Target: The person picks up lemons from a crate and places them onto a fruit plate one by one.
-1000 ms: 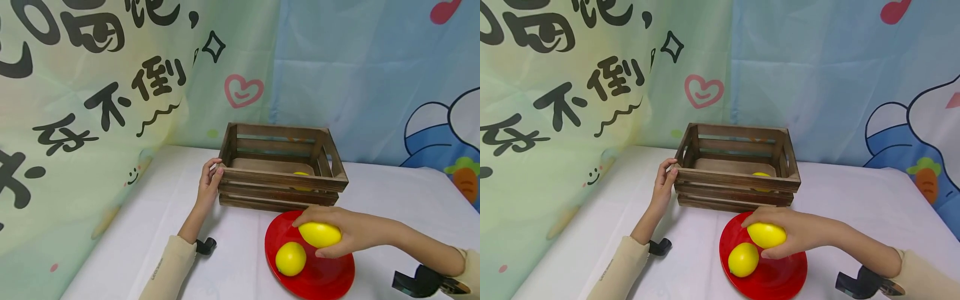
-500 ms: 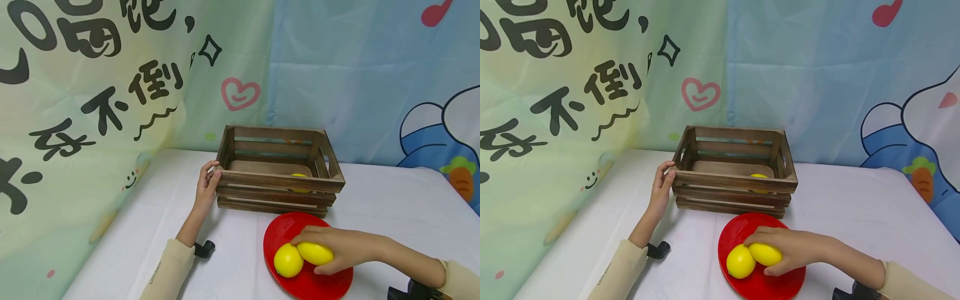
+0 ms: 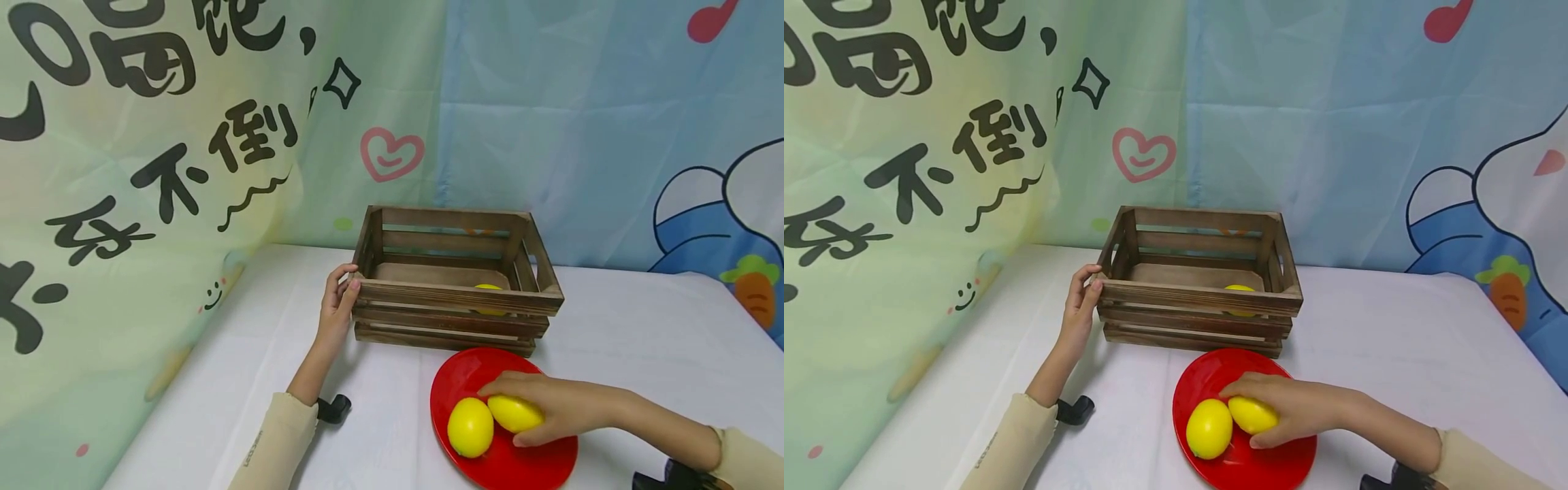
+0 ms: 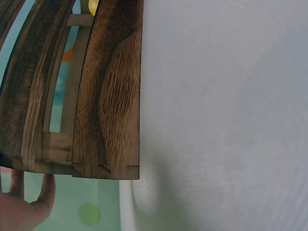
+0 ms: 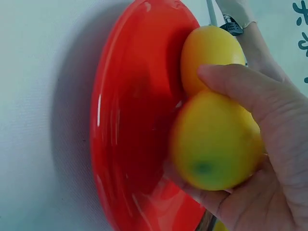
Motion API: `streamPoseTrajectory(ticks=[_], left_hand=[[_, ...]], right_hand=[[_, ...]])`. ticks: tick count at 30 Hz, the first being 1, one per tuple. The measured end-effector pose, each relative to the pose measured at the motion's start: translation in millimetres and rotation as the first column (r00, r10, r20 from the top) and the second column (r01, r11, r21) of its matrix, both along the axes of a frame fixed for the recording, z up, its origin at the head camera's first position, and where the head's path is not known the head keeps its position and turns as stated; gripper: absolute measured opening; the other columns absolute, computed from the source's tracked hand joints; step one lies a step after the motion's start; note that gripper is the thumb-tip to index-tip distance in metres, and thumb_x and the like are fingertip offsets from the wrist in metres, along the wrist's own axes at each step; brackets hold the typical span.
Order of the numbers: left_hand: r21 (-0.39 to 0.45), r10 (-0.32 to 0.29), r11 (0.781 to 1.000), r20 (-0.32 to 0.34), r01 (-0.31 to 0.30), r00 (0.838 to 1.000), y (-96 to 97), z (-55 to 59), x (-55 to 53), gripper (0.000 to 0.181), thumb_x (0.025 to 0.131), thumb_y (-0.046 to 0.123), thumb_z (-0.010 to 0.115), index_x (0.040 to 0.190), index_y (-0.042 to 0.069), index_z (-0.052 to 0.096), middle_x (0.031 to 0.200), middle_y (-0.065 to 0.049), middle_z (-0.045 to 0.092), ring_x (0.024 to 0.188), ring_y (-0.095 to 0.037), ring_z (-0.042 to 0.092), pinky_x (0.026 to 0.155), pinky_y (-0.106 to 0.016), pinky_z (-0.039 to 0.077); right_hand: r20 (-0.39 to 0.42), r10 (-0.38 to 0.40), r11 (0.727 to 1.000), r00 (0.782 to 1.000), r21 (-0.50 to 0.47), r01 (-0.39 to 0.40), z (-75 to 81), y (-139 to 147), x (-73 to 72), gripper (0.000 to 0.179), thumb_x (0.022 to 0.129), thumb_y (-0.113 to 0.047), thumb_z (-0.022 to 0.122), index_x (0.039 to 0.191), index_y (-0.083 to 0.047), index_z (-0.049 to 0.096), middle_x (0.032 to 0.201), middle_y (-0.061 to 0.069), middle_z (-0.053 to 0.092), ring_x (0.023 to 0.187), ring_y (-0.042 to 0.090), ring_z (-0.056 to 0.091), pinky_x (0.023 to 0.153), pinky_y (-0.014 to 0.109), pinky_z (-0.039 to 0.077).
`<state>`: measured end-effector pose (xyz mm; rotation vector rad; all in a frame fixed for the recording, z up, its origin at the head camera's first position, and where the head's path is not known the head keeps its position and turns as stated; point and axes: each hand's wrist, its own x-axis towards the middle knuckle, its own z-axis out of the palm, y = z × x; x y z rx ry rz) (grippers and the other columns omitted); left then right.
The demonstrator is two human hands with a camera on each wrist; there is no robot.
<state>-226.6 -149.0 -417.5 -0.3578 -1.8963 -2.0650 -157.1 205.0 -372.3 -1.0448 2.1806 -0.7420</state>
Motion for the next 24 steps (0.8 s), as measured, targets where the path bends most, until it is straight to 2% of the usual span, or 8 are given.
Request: streamPoseTrajectory(ticks=[10, 14, 18, 24], left_hand=[[-0.009, 0.002, 1.0, 0.013, -0.001, 1.0, -0.8, 0.5, 1.2, 0.035, 0.102, 0.018, 0.046, 0.135, 0.008, 0.041, 0.13, -0.024, 0.05, 0.113, -0.009, 0.051, 0.095, -0.026, 0.038], [-0.007, 0.006, 1.0, 0.009, -0.006, 1.0, -0.7, 2.0, 1.6, 0.034, 0.102, 0.017, 0.045, 0.135, 0.007, 0.041, 0.123, -0.015, 0.054, 0.111, -0.01, 0.051, 0.095, -0.027, 0.038], [-0.003, 0.007, 1.0, 0.006, -0.007, 1.0, -0.4, 2.4, 1.7, 0.035, 0.102, 0.018, 0.046, 0.135, 0.007, 0.042, 0.118, -0.005, 0.055, 0.11, -0.01, 0.052, 0.093, -0.027, 0.039], [-0.002, 0.008, 1.0, 0.007, -0.008, 1.0, -0.2, 2.0, 2.4, 0.035, 0.101, 0.018, 0.046, 0.135, 0.008, 0.042, 0.117, -0.003, 0.055, 0.11, -0.011, 0.052, 0.093, -0.026, 0.039]], right_hand=[[-0.026, 0.029, 0.999, 0.999, 0.015, -0.029, -3.5, -5, -2.9, 0.056, 0.085, -0.031, 0.075, 0.136, -0.027, 0.051, 0.129, -0.003, 0.055, 0.111, 0.015, 0.049, 0.08, 0.025, 0.051], [-0.026, 0.027, 0.999, 0.999, 0.019, -0.026, -1.5, -7, -4.9, 0.051, 0.088, -0.031, 0.072, 0.135, -0.026, 0.053, 0.13, -0.001, 0.056, 0.111, 0.016, 0.05, 0.08, 0.026, 0.052], [-0.049, 0.043, 0.999, 0.998, 0.008, -0.043, 3.1, -8, -7.3, 0.045, 0.092, -0.034, 0.067, 0.134, -0.025, 0.054, 0.128, -0.002, 0.058, 0.113, 0.019, 0.052, 0.083, 0.027, 0.052], [-0.074, 0.064, 0.998, 0.995, -0.004, -0.065, 17.1, -9, -11.4, 0.041, 0.092, -0.032, 0.066, 0.131, -0.02, 0.058, 0.125, 0.0, 0.061, 0.115, 0.024, 0.055, 0.081, 0.033, 0.055]])
